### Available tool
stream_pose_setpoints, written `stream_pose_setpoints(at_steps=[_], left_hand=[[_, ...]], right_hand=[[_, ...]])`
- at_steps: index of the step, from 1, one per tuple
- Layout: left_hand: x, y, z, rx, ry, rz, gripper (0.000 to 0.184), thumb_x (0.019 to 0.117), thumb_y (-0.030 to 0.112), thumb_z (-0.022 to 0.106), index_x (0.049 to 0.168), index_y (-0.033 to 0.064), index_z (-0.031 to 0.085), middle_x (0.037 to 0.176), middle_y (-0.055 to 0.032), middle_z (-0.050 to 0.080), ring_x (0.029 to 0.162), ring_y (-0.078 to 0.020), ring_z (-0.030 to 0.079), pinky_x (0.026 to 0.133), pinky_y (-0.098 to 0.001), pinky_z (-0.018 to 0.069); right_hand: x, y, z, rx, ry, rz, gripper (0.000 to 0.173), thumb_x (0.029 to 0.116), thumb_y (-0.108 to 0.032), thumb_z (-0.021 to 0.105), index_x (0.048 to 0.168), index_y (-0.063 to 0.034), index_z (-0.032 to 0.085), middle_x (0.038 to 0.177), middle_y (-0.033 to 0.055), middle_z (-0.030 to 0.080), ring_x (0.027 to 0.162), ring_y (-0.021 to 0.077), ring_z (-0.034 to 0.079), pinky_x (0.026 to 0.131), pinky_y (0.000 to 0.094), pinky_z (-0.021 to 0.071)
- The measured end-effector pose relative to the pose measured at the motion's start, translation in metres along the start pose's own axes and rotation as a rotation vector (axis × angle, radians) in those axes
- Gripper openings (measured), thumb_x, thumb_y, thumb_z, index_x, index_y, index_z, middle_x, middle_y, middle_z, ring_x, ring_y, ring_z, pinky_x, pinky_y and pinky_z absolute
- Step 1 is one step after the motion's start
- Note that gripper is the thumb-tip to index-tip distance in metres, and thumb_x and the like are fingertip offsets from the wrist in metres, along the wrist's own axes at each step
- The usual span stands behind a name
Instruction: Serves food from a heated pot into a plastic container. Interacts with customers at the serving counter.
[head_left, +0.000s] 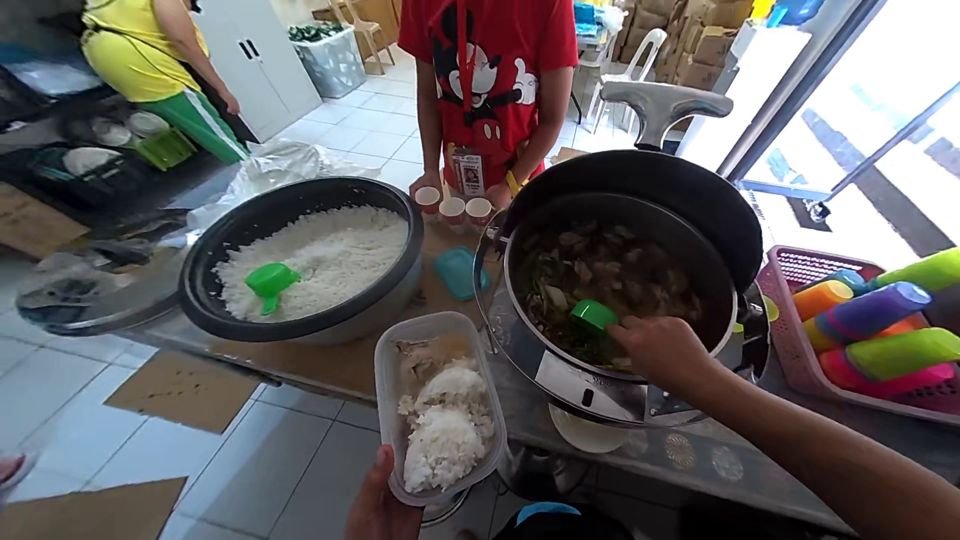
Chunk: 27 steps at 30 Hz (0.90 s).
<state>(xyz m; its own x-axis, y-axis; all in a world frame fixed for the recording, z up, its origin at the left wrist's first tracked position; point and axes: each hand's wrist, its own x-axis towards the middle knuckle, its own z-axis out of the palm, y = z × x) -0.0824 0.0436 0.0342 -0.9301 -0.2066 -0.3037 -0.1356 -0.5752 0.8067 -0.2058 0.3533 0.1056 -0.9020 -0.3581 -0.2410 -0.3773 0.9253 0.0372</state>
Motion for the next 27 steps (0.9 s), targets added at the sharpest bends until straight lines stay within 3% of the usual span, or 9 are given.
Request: stream_pose_setpoints(at_steps=[5,11,16,20,22,25,27], left_hand=[[0.000,0.000,-0.006,-0.015,-0.017,0.007,0.074,0.0625,0.059,0.088,0.120,0.0188,0.063,0.102,0.0000,0.076,0.089,-0.0152,0.075,0.071,-0.0360,0.0640],[-0.001,-0.001,-0.015,-0.023,-0.081,0.014,0.071,0.0661,0.062,0.085,0.120,0.0201,0.066,0.104,-0.0008,0.076,0.093,-0.0164,0.075,0.073,-0.0375,0.0642],[-0.002,-0.001,-0.020,-0.033,-0.079,0.020,0.069,0.0656,0.060,0.086,0.118,0.0196,0.067,0.104,-0.0016,0.076,0.093,-0.0165,0.075,0.074,-0.0382,0.0641],[-0.003,-0.001,-0.019,-0.022,-0.067,0.031,0.071,0.0642,0.061,0.086,0.118,0.0194,0.065,0.103,-0.0002,0.076,0.093,-0.0157,0.075,0.075,-0.0381,0.0639],[-0.005,-0.001,-0.020,-0.019,-0.064,0.027,0.067,0.0651,0.061,0.086,0.115,0.0212,0.067,0.101,0.0007,0.076,0.092,-0.0147,0.075,0.075,-0.0373,0.0638],[-0.006,-0.004,-0.025,-0.018,-0.065,0.022,0.063,0.0688,0.061,0.084,0.115,0.0218,0.067,0.101,0.0010,0.077,0.093,-0.0147,0.075,0.078,-0.0374,0.0635],[-0.006,-0.005,-0.025,-0.015,-0.063,0.016,0.066,0.0680,0.061,0.084,0.116,0.0210,0.066,0.102,0.0003,0.077,0.093,-0.0152,0.075,0.077,-0.0383,0.0637]], right_hand=[[0.029,0.020,0.002,0.004,-0.010,0.071,0.036,0.1023,0.001,0.050,0.136,-0.0042,0.063,0.120,0.0242,0.067,0.105,0.0439,0.067,0.085,0.0576,0.0528],[-0.001,0.036,-0.025,0.036,-0.047,0.091,0.033,0.1056,-0.011,0.050,0.133,-0.0131,0.069,0.120,0.0177,0.071,0.108,0.0410,0.068,0.088,0.0596,0.0516],[0.023,0.019,0.001,0.135,-0.054,0.024,0.036,0.1056,-0.009,0.047,0.137,-0.0097,0.065,0.124,0.0198,0.069,0.113,0.0421,0.066,0.093,0.0610,0.0499],[0.027,0.030,0.004,0.299,-0.043,-0.023,0.034,0.1078,-0.012,0.048,0.136,-0.0108,0.067,0.124,0.0195,0.070,0.118,0.0409,0.065,0.101,0.0617,0.0468],[0.020,0.041,-0.007,0.365,-0.104,-0.036,0.033,0.1085,-0.014,0.049,0.134,-0.0105,0.068,0.118,0.0196,0.072,0.113,0.0389,0.066,0.101,0.0597,0.0465],[0.020,0.051,-0.008,0.508,-0.125,-0.048,0.030,0.1085,-0.015,0.050,0.130,-0.0071,0.070,0.105,0.0166,0.073,0.095,0.0290,0.068,0.094,0.0507,0.0502],[0.028,0.047,-0.001,0.619,-0.092,-0.016,0.030,0.1090,-0.014,0.049,0.131,-0.0045,0.068,0.102,0.0159,0.072,0.089,0.0246,0.067,0.090,0.0461,0.0512]])
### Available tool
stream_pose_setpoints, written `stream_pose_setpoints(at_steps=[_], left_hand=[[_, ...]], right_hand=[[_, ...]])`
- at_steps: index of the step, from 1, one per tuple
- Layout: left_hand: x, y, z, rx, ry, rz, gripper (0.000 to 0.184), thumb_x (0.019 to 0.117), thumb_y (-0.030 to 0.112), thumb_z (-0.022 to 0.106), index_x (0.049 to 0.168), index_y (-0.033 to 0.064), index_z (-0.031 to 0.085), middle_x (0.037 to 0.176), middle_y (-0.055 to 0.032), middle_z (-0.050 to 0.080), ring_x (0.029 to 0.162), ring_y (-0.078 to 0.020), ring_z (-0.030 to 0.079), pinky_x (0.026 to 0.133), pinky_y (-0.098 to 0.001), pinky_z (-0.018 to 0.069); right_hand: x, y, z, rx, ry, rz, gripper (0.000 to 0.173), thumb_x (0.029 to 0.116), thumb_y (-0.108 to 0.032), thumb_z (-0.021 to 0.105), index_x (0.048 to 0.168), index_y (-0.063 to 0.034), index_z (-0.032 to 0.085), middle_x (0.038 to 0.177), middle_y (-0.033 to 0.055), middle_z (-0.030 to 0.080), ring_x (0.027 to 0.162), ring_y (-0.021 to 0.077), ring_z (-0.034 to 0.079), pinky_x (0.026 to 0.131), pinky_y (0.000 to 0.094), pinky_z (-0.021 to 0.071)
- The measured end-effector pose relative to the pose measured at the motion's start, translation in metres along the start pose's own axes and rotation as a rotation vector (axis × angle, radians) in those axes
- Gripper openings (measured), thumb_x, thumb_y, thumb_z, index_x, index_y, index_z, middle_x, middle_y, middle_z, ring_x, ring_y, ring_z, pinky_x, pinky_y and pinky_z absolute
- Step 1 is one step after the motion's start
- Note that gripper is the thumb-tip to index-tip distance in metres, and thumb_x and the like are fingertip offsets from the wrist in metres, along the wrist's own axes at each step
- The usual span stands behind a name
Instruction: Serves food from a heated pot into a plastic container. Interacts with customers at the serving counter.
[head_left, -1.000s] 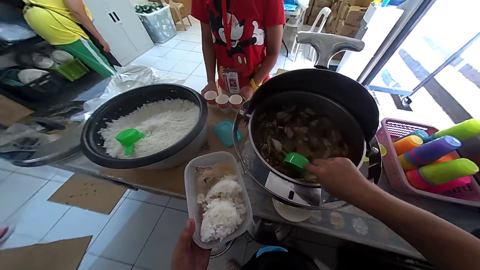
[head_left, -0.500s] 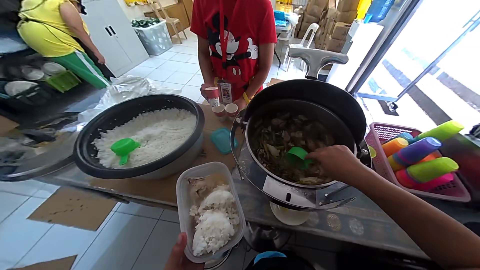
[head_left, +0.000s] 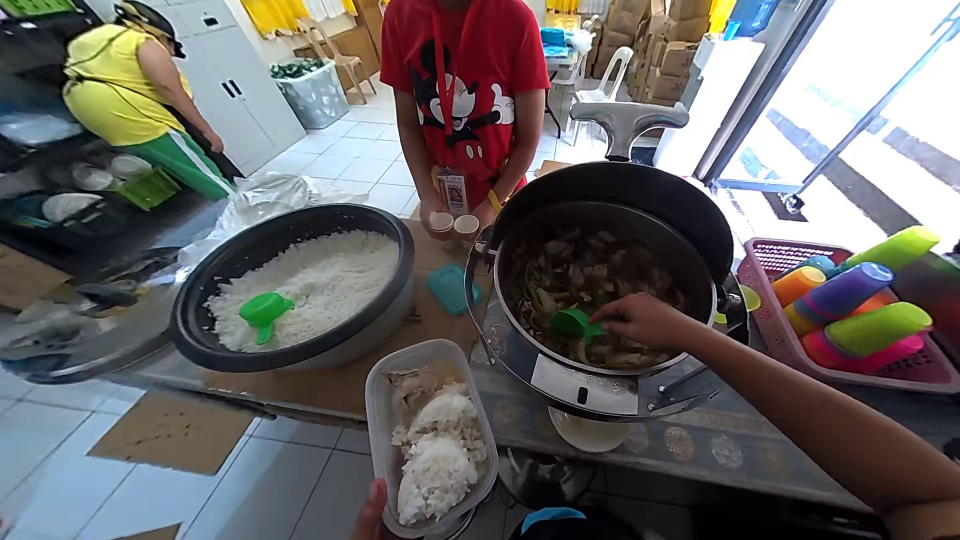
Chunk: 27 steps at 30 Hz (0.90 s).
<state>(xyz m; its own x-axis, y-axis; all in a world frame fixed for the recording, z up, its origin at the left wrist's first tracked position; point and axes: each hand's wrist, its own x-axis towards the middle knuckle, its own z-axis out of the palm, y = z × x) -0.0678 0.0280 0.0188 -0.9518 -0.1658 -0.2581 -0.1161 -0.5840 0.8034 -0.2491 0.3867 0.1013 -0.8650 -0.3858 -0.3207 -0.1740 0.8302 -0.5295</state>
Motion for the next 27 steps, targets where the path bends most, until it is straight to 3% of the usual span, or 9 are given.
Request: stream_pose_setpoints(at_steps=[6,13,16,19,22,24,26,27], left_hand=[[0.001,-0.002,0.007,0.018,-0.001,-0.018,0.066,0.0675,0.061,0.084,0.117,0.0208,0.065,0.102,0.0006,0.077,0.092,-0.0152,0.075,0.074,-0.0375,0.0638],[-0.002,-0.006,0.007,-0.027,-0.014,-0.016,0.070,0.0660,0.059,0.086,0.119,0.0183,0.065,0.104,-0.0012,0.076,0.094,-0.0160,0.075,0.078,-0.0377,0.0636],[0.000,-0.007,0.007,-0.023,-0.025,-0.023,0.073,0.0657,0.060,0.086,0.120,0.0179,0.064,0.105,-0.0018,0.076,0.095,-0.0167,0.074,0.078,-0.0381,0.0636],[0.001,-0.008,0.014,-0.009,0.008,-0.026,0.073,0.0641,0.059,0.087,0.119,0.0176,0.064,0.103,-0.0009,0.076,0.093,-0.0160,0.075,0.076,-0.0368,0.0637],[0.001,-0.008,0.024,0.044,0.040,-0.032,0.061,0.0773,0.053,0.076,0.122,0.0165,0.056,0.101,0.0019,0.075,0.091,-0.0130,0.074,0.073,-0.0346,0.0633],[0.002,-0.007,0.028,0.040,0.027,-0.032,0.060,0.0772,0.053,0.077,0.120,0.0167,0.057,0.099,0.0023,0.076,0.089,-0.0122,0.074,0.073,-0.0334,0.0632],[0.002,-0.008,0.030,0.018,-0.001,-0.032,0.057,0.0774,0.053,0.077,0.118,0.0172,0.059,0.098,0.0018,0.076,0.088,-0.0120,0.075,0.073,-0.0328,0.0634],[0.002,-0.008,0.030,-0.002,-0.011,-0.031,0.063,0.0726,0.056,0.082,0.117,0.0172,0.061,0.098,0.0010,0.077,0.088,-0.0127,0.075,0.074,-0.0334,0.0635]], right_hand=[[0.003,0.006,0.008,0.171,0.027,0.039,0.030,0.1090,-0.014,0.050,0.132,-0.0030,0.065,0.102,0.0120,0.070,0.083,0.0143,0.062,0.084,0.0348,0.0511],[-0.014,0.002,-0.005,-0.080,-0.136,-0.100,0.030,0.1087,-0.014,0.049,0.130,-0.0051,0.068,0.098,0.0147,0.072,0.083,0.0211,0.066,0.085,0.0417,0.0523],[-0.001,0.004,0.007,0.148,-0.082,-0.020,0.030,0.1091,-0.012,0.049,0.131,0.0001,0.064,0.101,0.0145,0.069,0.083,0.0163,0.063,0.084,0.0358,0.0525],[0.015,0.013,0.017,0.566,-0.002,0.100,0.025,0.1075,-0.008,0.050,0.126,0.0018,0.063,0.086,0.0031,0.064,0.068,0.0035,0.055,0.065,0.0202,0.0462],[0.022,0.020,0.019,0.859,0.001,0.217,0.024,0.1074,-0.009,0.050,0.127,-0.0007,0.062,0.075,-0.0035,0.059,0.050,-0.0017,0.041,0.047,0.0141,0.0328],[0.025,0.024,0.019,0.944,-0.015,0.234,0.026,0.1082,-0.010,0.048,0.131,-0.0025,0.059,0.076,-0.0048,0.057,0.046,-0.0029,0.034,0.043,0.0131,0.0281],[0.026,0.026,0.018,0.978,-0.014,0.219,0.029,0.1086,-0.011,0.047,0.135,-0.0034,0.057,0.078,-0.0046,0.058,0.046,-0.0029,0.034,0.043,0.0128,0.0289],[0.025,0.026,0.017,0.984,-0.003,0.213,0.029,0.1086,-0.011,0.048,0.136,-0.0037,0.056,0.078,-0.0044,0.057,0.047,-0.0027,0.034,0.043,0.0129,0.0293]])
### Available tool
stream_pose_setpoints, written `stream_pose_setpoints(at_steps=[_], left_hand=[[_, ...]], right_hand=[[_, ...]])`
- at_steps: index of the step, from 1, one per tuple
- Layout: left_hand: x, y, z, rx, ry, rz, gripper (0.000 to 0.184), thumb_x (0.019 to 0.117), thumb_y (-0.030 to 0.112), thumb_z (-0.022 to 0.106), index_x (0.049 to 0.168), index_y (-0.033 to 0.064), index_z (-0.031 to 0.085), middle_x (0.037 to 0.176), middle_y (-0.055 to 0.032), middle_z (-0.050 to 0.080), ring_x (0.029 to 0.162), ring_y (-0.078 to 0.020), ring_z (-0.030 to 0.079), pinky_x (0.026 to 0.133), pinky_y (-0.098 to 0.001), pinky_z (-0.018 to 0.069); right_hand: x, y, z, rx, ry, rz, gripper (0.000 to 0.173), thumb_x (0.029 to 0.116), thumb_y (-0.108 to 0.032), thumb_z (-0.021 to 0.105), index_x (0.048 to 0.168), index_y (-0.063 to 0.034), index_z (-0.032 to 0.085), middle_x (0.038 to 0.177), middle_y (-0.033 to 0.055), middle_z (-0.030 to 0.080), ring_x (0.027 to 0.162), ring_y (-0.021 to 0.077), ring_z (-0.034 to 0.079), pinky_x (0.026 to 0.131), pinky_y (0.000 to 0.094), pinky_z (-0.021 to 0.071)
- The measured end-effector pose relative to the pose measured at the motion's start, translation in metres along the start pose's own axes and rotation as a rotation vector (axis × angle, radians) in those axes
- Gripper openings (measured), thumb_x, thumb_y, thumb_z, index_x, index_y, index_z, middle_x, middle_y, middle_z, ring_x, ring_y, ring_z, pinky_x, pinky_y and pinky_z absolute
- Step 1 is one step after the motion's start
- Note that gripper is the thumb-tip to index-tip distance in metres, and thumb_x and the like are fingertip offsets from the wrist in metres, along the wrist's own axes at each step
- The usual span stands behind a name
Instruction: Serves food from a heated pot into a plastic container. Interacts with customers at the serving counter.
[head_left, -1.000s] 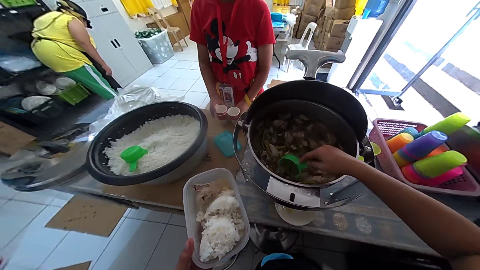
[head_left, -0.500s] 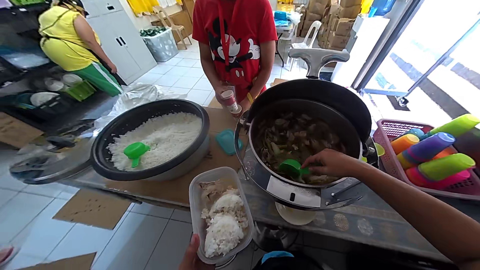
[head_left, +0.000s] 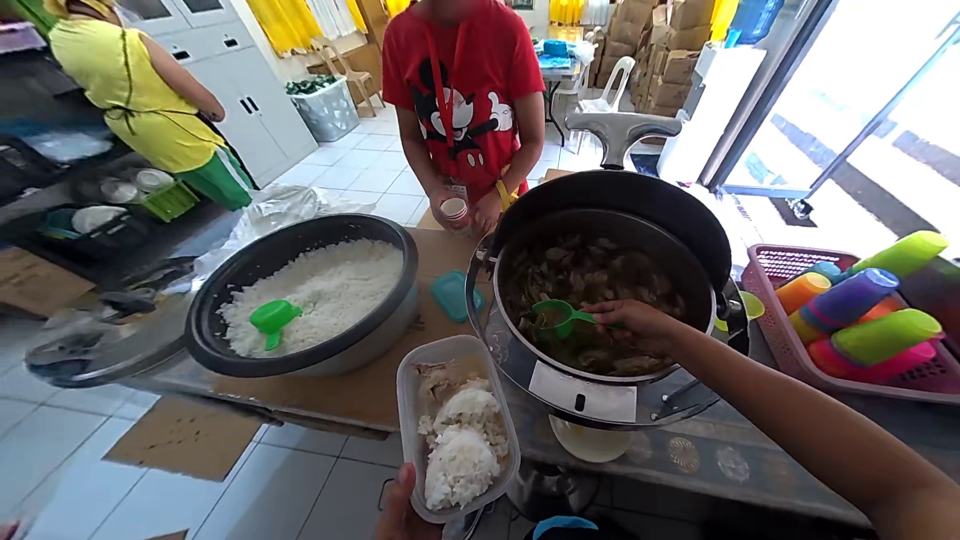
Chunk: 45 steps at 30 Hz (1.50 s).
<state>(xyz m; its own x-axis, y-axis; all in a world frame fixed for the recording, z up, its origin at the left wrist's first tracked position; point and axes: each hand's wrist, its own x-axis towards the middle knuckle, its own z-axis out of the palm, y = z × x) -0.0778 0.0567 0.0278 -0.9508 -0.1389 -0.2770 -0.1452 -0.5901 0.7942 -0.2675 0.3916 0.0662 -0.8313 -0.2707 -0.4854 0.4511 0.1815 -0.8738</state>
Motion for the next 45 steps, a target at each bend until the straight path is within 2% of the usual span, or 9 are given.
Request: stream_pose_setpoints(at_steps=[2,16,19,22,26,32,37,40,45], left_hand=[[0.000,-0.001,0.001,-0.010,-0.005,-0.005,0.067,0.0697,0.056,0.084,0.119,0.0163,0.061,0.099,0.0002,0.076,0.089,-0.0132,0.074,0.076,-0.0340,0.0633],[0.024,-0.002,0.081,0.152,-0.246,-0.153,0.043,0.1018,0.031,0.037,0.137,0.0069,0.037,0.105,-0.0059,0.070,0.088,-0.0168,0.073,0.070,-0.0337,0.0635],[0.028,-0.004,0.096,0.162,-0.294,-0.228,0.042,0.1053,0.031,0.030,0.139,0.0062,0.035,0.109,-0.0101,0.068,0.088,-0.0210,0.073,0.068,-0.0365,0.0627],[0.030,-0.007,0.102,0.170,-0.337,-0.263,0.041,0.1053,0.031,0.028,0.138,0.0067,0.036,0.109,-0.0103,0.068,0.088,-0.0211,0.073,0.067,-0.0361,0.0626],[0.030,-0.009,0.102,0.180,-0.384,-0.278,0.041,0.1055,0.031,0.025,0.136,0.0071,0.038,0.108,-0.0086,0.070,0.086,-0.0197,0.073,0.066,-0.0346,0.0627],[0.030,-0.009,0.102,0.164,-0.391,-0.285,0.038,0.1052,0.030,0.025,0.131,0.0079,0.042,0.104,-0.0078,0.071,0.084,-0.0192,0.074,0.065,-0.0344,0.0632],[0.030,-0.004,0.090,0.128,-0.342,-0.242,0.038,0.1017,0.031,0.032,0.128,0.0080,0.047,0.102,-0.0059,0.073,0.083,-0.0184,0.075,0.065,-0.0343,0.0637],[0.027,0.002,0.073,0.140,-0.248,-0.165,0.040,0.0991,0.035,0.039,0.127,0.0081,0.050,0.100,-0.0040,0.074,0.084,-0.0168,0.075,0.067,-0.0349,0.0640],[0.019,0.010,0.042,0.077,-0.078,-0.080,0.062,0.0797,0.049,0.071,0.125,0.0108,0.053,0.100,-0.0019,0.074,0.088,-0.0166,0.074,0.071,-0.0373,0.0638]], right_hand=[[-0.003,-0.001,-0.003,0.015,0.026,-0.030,0.029,0.1084,-0.010,0.048,0.135,-0.0032,0.057,0.078,-0.0039,0.057,0.047,-0.0020,0.036,0.044,0.0129,0.0308],[-0.090,-0.061,-0.025,-0.035,0.234,-0.418,0.029,0.1081,-0.005,0.042,0.127,-0.0037,0.064,0.073,-0.0039,0.061,0.047,-0.0032,0.041,0.044,0.0108,0.0341],[-0.112,-0.054,-0.008,-0.292,0.280,-0.538,0.030,0.1005,0.000,0.050,0.125,-0.0041,0.066,0.079,-0.0036,0.067,0.057,-0.0020,0.051,0.054,0.0134,0.0435],[-0.120,-0.029,0.008,-0.826,0.384,-0.771,0.029,0.0995,-0.013,0.057,0.126,-0.0078,0.070,0.097,0.0026,0.074,0.080,0.0077,0.068,0.075,0.0312,0.0582],[-0.122,-0.009,0.021,-1.380,0.615,-1.135,0.036,0.0948,-0.008,0.051,0.120,-0.0112,0.076,0.082,0.0117,0.071,0.065,0.0292,0.068,0.054,0.0432,0.0537],[-0.126,-0.007,0.023,-1.437,0.577,-1.176,0.037,0.0937,-0.006,0.051,0.119,-0.0130,0.076,0.080,0.0106,0.071,0.064,0.0288,0.067,0.053,0.0414,0.0524],[-0.126,-0.023,0.001,-1.293,0.709,-0.965,0.033,0.0970,-0.005,0.054,0.124,-0.0075,0.073,0.090,0.0152,0.072,0.069,0.0339,0.069,0.056,0.0521,0.0536],[-0.106,-0.021,-0.012,-1.304,0.614,-0.557,0.030,0.1010,-0.003,0.057,0.126,-0.0074,0.072,0.107,0.0201,0.074,0.090,0.0444,0.072,0.074,0.0662,0.0537],[-0.050,-0.010,-0.007,-1.395,0.386,-0.093,0.038,0.1031,-0.008,0.053,0.138,-0.0158,0.066,0.126,0.0198,0.069,0.114,0.0444,0.066,0.091,0.0656,0.0500]])
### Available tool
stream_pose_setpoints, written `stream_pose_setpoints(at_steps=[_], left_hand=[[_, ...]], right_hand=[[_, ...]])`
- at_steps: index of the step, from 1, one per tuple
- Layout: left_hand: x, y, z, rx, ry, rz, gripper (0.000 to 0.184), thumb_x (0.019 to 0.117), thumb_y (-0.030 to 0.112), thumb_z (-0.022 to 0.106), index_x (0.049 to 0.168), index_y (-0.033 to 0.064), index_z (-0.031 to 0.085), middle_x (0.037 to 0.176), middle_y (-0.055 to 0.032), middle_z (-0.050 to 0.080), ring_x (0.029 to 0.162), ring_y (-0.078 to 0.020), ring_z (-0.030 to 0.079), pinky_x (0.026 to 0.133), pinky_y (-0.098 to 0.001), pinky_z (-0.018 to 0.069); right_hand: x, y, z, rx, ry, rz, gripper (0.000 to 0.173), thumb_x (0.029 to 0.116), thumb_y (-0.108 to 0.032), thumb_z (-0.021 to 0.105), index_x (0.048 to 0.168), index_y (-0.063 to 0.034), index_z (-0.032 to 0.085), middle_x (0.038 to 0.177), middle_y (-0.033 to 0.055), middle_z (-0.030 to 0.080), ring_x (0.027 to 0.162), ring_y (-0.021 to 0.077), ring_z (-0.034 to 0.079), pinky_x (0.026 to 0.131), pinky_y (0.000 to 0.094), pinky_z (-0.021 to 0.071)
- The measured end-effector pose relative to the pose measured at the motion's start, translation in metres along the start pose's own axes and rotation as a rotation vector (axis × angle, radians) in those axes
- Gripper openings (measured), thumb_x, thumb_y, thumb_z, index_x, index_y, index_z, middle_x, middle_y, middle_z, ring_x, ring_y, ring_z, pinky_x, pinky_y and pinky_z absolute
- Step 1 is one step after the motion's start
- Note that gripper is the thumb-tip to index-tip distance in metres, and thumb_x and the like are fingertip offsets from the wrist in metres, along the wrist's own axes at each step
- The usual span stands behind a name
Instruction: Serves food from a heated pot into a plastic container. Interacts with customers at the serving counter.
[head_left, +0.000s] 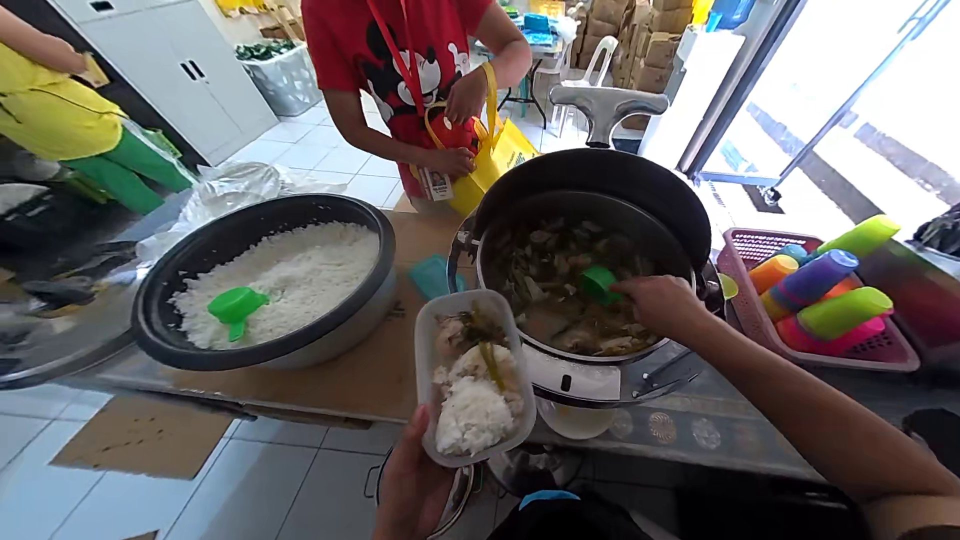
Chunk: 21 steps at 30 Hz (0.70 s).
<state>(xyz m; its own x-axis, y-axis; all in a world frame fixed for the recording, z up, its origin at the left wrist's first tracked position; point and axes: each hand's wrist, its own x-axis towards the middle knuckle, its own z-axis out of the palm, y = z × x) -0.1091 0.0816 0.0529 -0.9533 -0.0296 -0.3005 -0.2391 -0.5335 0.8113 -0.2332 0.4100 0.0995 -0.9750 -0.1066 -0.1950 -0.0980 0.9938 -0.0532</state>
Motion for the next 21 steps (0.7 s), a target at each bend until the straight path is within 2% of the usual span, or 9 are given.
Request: stream_pose_setpoints(at_steps=[3,7,9,11,13,15,17,18,21], left_hand=[[-0.001,-0.001,-0.011,-0.045,0.041,0.022,0.074,0.0693,0.055,0.082,0.124,0.0123,0.055,0.100,-0.0029,0.075,0.087,-0.0173,0.075,0.070,-0.0376,0.0641],[-0.002,-0.004,-0.017,-0.057,0.058,0.030,0.065,0.0737,0.052,0.079,0.121,0.0134,0.058,0.099,-0.0038,0.075,0.086,-0.0181,0.075,0.067,-0.0380,0.0642],[-0.002,-0.005,-0.017,-0.026,0.067,0.024,0.055,0.0815,0.048,0.069,0.122,0.0132,0.055,0.099,-0.0026,0.075,0.086,-0.0171,0.075,0.066,-0.0369,0.0639],[-0.002,-0.005,-0.017,-0.022,0.062,0.019,0.051,0.0850,0.046,0.065,0.122,0.0123,0.054,0.099,-0.0023,0.075,0.085,-0.0170,0.075,0.067,-0.0371,0.0640],[-0.002,-0.005,-0.017,-0.033,0.052,0.013,0.054,0.0836,0.049,0.068,0.121,0.0129,0.055,0.099,-0.0022,0.075,0.085,-0.0168,0.075,0.066,-0.0365,0.0639],[-0.001,-0.006,-0.017,-0.045,0.045,0.010,0.063,0.0774,0.052,0.076,0.122,0.0129,0.056,0.099,-0.0028,0.075,0.085,-0.0173,0.075,0.066,-0.0368,0.0639],[0.000,-0.006,-0.017,-0.051,0.044,0.010,0.066,0.0735,0.053,0.079,0.121,0.0130,0.057,0.099,-0.0031,0.076,0.085,-0.0176,0.075,0.065,-0.0370,0.0639],[0.000,-0.005,-0.017,-0.057,0.046,0.009,0.068,0.0716,0.053,0.081,0.121,0.0129,0.058,0.099,-0.0032,0.076,0.085,-0.0177,0.075,0.065,-0.0373,0.0639],[-0.001,-0.006,-0.017,-0.054,0.057,0.006,0.067,0.0716,0.054,0.081,0.119,0.0136,0.058,0.098,-0.0028,0.076,0.085,-0.0168,0.075,0.065,-0.0369,0.0639]], right_hand=[[0.033,-0.008,0.012,0.047,-0.040,-0.007,0.038,0.1050,-0.011,0.051,0.141,-0.0167,0.063,0.127,0.0215,0.068,0.118,0.0454,0.064,0.094,0.0657,0.0490],[0.062,0.005,0.016,0.270,-0.008,-0.045,0.032,0.1078,-0.016,0.051,0.136,-0.0133,0.067,0.121,0.0207,0.071,0.115,0.0417,0.066,0.100,0.0626,0.0486],[0.059,0.014,0.013,0.457,-0.065,-0.048,0.030,0.1088,-0.014,0.051,0.133,-0.0069,0.067,0.112,0.0193,0.072,0.100,0.0330,0.069,0.095,0.0539,0.0514],[0.051,0.022,0.011,0.637,-0.152,-0.013,0.029,0.1090,-0.012,0.050,0.132,-0.0021,0.065,0.105,0.0164,0.070,0.088,0.0219,0.064,0.087,0.0420,0.0514],[0.041,0.025,0.009,0.747,-0.215,0.020,0.028,0.1082,-0.009,0.051,0.131,0.0003,0.064,0.098,0.0123,0.068,0.081,0.0127,0.058,0.080,0.0317,0.0485],[0.036,0.028,0.007,0.778,-0.269,0.013,0.027,0.1073,-0.007,0.051,0.130,0.0014,0.064,0.093,0.0086,0.067,0.075,0.0070,0.056,0.074,0.0252,0.0476],[0.032,0.026,-0.001,0.709,-0.302,-0.004,0.027,0.1076,-0.008,0.051,0.129,0.0005,0.065,0.094,0.0083,0.068,0.076,0.0071,0.057,0.076,0.0257,0.0484],[0.031,0.025,-0.004,0.634,-0.282,-0.017,0.027,0.1079,-0.010,0.052,0.129,-0.0017,0.067,0.095,0.0084,0.069,0.078,0.0094,0.059,0.079,0.0290,0.0492],[0.039,0.019,-0.001,0.367,-0.141,-0.044,0.029,0.1083,-0.017,0.053,0.130,-0.0102,0.070,0.108,0.0148,0.073,0.100,0.0295,0.068,0.095,0.0534,0.0501]])
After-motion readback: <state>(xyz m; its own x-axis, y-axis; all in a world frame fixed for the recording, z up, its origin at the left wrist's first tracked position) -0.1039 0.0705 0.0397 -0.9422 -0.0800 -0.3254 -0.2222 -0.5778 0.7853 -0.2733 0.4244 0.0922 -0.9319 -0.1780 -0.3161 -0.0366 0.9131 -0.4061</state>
